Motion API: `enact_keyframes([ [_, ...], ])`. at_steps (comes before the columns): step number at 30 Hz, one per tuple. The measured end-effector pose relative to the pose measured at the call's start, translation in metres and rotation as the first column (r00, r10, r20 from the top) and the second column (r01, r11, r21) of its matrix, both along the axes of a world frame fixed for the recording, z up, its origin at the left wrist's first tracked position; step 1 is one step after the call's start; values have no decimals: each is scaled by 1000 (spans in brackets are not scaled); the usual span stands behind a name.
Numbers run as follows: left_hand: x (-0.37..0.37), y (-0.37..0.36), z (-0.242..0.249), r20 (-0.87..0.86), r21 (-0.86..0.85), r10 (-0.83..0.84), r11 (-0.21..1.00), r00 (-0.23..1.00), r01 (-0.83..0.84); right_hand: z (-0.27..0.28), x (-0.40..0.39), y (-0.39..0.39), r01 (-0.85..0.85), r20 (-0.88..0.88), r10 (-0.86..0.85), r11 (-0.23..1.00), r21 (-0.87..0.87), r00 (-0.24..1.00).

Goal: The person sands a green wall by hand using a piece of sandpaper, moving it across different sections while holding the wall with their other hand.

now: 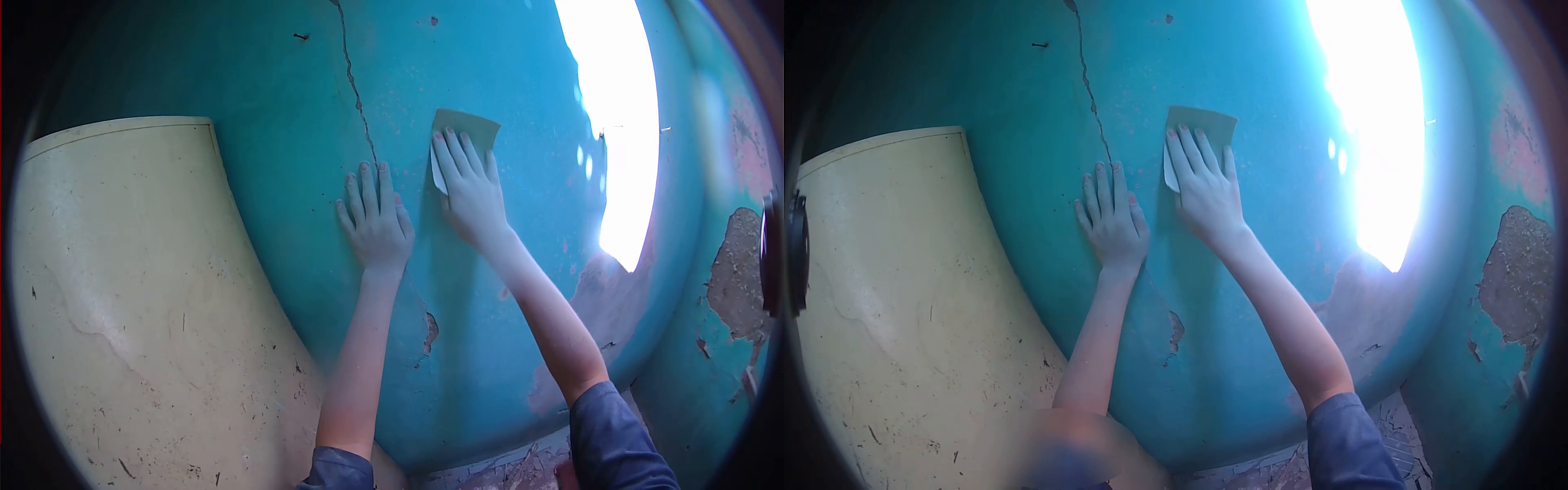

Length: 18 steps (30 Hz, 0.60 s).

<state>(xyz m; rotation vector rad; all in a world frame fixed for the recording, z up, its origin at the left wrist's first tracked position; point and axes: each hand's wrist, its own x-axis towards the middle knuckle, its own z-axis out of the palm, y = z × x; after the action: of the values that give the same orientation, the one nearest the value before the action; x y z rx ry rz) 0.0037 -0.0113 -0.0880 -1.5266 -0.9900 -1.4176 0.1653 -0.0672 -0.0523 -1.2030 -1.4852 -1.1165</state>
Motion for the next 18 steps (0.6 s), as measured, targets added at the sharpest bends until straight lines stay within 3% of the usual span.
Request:
enact_keyframes([
  [3,0,1,0,2,6,-24,1000,1000,24,-78,9,-4,1,37,2,997,-80,999],
  [5,0,0,0,3,9,-19,1000,1000,19,-101,23,-13,15,62,-7,990,-138,998],
  [8,2,-1,-1,11,-8,6,1000,1000,-6,-93,36,-31,48,125,-19,970,-236,992],
  [10,2,1,-2,6,2,0,1000,1000,0,-49,36,-26,128,85,-115,979,-156,990],
  [14,-2,0,-5,-68,14,31,999,997,-30,18,34,-1,44,65,-44,999,8,997],
  [16,-2,1,-5,-70,13,32,999,997,-31,11,30,6,-7,58,4,999,47,998],
  [18,-1,-1,-6,-65,6,26,1000,998,-25,-28,25,0,-17,107,21,999,-44,994],
])
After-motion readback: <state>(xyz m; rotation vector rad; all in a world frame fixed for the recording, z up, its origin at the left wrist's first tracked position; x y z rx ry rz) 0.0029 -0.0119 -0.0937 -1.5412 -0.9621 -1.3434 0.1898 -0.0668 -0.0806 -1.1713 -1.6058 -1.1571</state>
